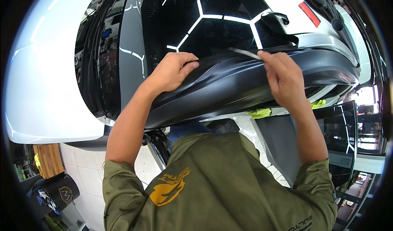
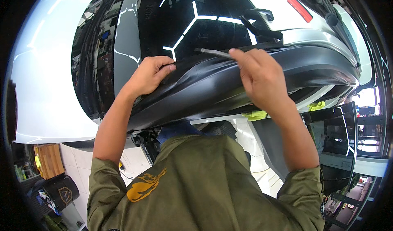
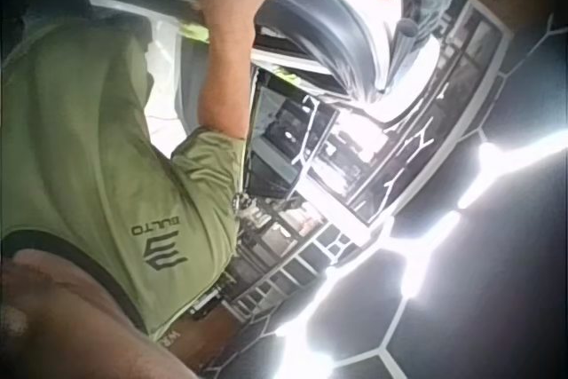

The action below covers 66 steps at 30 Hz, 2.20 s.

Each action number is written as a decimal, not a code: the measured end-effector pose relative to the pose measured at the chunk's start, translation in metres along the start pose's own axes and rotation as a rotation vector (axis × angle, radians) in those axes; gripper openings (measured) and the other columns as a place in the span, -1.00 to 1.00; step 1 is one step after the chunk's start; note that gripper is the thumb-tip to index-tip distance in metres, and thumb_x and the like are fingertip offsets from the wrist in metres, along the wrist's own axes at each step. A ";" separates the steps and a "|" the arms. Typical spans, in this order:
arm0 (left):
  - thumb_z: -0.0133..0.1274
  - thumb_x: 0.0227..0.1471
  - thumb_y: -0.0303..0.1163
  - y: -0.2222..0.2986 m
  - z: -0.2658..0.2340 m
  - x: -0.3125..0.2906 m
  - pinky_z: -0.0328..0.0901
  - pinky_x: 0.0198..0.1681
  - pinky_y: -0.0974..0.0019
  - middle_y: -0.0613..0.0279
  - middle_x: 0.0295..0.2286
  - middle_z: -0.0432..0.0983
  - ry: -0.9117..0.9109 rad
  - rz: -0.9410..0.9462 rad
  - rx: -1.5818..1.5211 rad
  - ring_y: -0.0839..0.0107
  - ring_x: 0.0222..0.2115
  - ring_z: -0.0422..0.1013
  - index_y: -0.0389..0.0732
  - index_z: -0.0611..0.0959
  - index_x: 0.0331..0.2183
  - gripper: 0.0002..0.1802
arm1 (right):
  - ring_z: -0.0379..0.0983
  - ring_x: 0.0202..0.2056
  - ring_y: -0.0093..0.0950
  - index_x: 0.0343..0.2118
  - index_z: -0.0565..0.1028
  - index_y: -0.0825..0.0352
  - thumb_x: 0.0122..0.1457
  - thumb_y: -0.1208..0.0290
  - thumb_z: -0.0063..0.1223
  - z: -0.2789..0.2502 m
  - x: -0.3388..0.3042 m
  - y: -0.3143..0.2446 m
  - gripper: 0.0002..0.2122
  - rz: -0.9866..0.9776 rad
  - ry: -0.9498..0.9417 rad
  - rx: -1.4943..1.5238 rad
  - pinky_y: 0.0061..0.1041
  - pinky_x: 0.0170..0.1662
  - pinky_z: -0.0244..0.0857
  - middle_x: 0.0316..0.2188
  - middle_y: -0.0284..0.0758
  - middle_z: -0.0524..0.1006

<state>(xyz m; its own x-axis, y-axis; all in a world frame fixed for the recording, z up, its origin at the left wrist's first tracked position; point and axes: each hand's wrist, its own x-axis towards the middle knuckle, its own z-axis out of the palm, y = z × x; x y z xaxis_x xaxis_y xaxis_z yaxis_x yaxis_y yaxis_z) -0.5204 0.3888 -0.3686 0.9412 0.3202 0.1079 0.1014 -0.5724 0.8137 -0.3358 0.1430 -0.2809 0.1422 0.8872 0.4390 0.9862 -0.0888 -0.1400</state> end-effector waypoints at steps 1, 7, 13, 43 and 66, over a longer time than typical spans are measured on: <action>0.11 0.24 -0.34 -0.004 -0.002 0.002 0.34 -0.24 0.27 0.05 -0.46 0.55 -0.016 -0.009 -0.048 0.33 -0.44 0.44 -0.36 0.67 -0.25 -0.75 | 0.48 -0.29 -0.25 -0.03 0.58 0.29 0.06 0.65 0.14 0.002 -0.003 -0.002 -0.64 -0.039 -0.023 -0.015 -0.28 -0.18 0.37 -0.37 -0.28 0.51; 0.08 0.28 -0.29 -0.009 -0.012 0.004 0.31 -0.24 0.32 0.23 -0.47 0.51 -0.103 -0.097 -0.161 0.51 -0.42 0.34 -0.34 0.66 -0.28 -0.73 | 0.42 -0.30 -0.38 -0.07 0.58 0.30 0.01 0.55 0.16 0.043 -0.010 -0.024 -0.65 -0.247 -0.193 -0.090 -0.40 -0.22 0.30 -0.37 -0.35 0.50; 0.06 0.28 -0.27 -0.017 -0.011 0.009 0.36 -0.23 0.25 0.04 -0.47 0.58 -0.077 -0.033 -0.044 0.30 -0.45 0.46 -0.32 0.69 -0.17 -0.70 | 0.40 -0.31 -0.41 -0.12 0.57 0.34 0.04 0.49 0.09 0.068 0.011 -0.042 -0.70 -0.372 -0.199 -0.149 -0.41 -0.23 0.26 -0.41 -0.37 0.48; 0.09 0.27 -0.34 -0.001 -0.021 0.007 0.30 -0.26 0.26 0.07 -0.48 0.50 -0.037 -0.007 0.041 0.34 -0.45 0.32 -0.41 0.58 -0.25 -0.74 | 0.41 -0.29 -0.41 -0.23 0.57 0.31 0.10 0.41 0.10 0.044 0.025 -0.021 -0.81 -0.408 -0.244 -0.369 -0.42 -0.22 0.25 -0.36 -0.34 0.53; 0.07 0.30 -0.26 0.007 -0.042 0.018 0.29 -0.20 0.38 0.26 -0.45 0.50 0.004 -0.068 0.043 0.53 -0.37 0.35 -0.40 0.62 -0.19 -0.67 | 0.42 -0.16 -0.38 -0.20 0.54 0.22 0.05 0.50 0.12 -0.034 0.012 0.067 -0.79 -0.273 -0.195 -0.619 -0.37 -0.04 0.29 -0.31 -0.37 0.49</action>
<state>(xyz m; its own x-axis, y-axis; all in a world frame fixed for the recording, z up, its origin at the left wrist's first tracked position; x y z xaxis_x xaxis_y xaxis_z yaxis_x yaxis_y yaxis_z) -0.5166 0.4221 -0.3374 0.9305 0.3621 0.0556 0.1786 -0.5809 0.7942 -0.2656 0.1324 -0.2548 -0.0780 0.9744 0.2108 0.8599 -0.0412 0.5088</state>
